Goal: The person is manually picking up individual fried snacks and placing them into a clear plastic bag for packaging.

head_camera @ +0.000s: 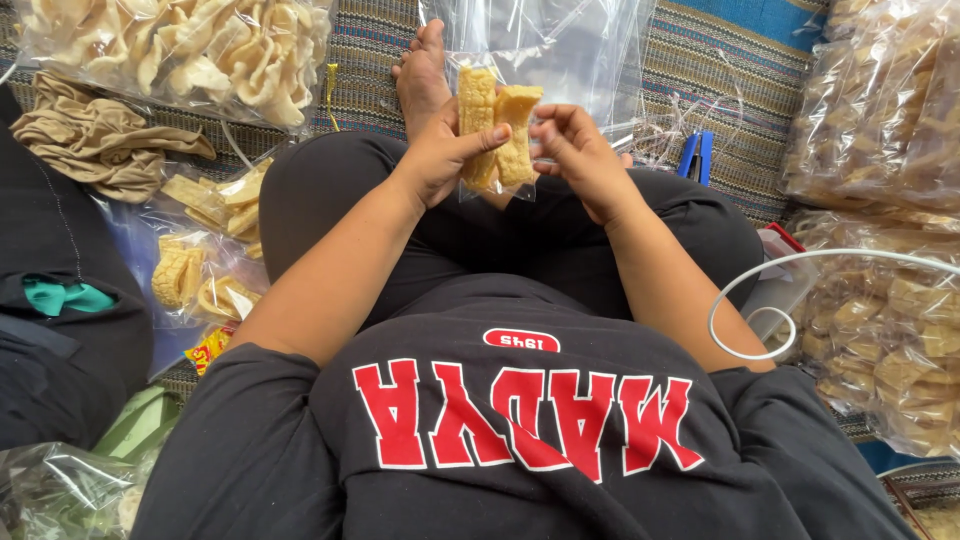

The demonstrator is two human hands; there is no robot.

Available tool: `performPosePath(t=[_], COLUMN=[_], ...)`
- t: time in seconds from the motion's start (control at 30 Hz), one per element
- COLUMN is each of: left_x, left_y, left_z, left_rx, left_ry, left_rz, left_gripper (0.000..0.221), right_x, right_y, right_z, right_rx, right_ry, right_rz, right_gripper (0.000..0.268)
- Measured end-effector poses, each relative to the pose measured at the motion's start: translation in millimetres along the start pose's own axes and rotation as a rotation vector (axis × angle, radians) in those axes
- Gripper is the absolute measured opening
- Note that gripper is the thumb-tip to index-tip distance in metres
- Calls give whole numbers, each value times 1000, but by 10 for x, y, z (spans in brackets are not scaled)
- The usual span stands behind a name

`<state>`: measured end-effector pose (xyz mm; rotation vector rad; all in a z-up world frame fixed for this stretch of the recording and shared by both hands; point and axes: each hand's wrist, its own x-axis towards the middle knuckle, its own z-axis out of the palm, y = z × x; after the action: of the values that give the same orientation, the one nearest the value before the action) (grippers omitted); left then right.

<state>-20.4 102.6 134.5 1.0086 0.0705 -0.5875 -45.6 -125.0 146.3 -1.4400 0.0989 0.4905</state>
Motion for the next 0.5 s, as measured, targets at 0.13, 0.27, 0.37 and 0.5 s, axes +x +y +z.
performPosePath(t=[0.13,0.27,0.37,0.5], left_x=[0,-41,-45,-20], left_y=[-28,63,103,45], left_z=[-54,-7,12,-18], left_rx=[-124,-120,-125,-122], left_ry=[-18,-74,-91,24], left_rz=[-5,63,72,51], left_gripper=[51,63,53,34], right_x=[-52,-69,-79,-66], right_y=[-8,-66,-78,-24], right_z=[109,122,107,115], right_rx=[-244,-189,-270,-277], right_ry=[-39,-22,-37,-141], right_rz=[-119,-58,-41,-128], right_gripper=[41,36,37,62])
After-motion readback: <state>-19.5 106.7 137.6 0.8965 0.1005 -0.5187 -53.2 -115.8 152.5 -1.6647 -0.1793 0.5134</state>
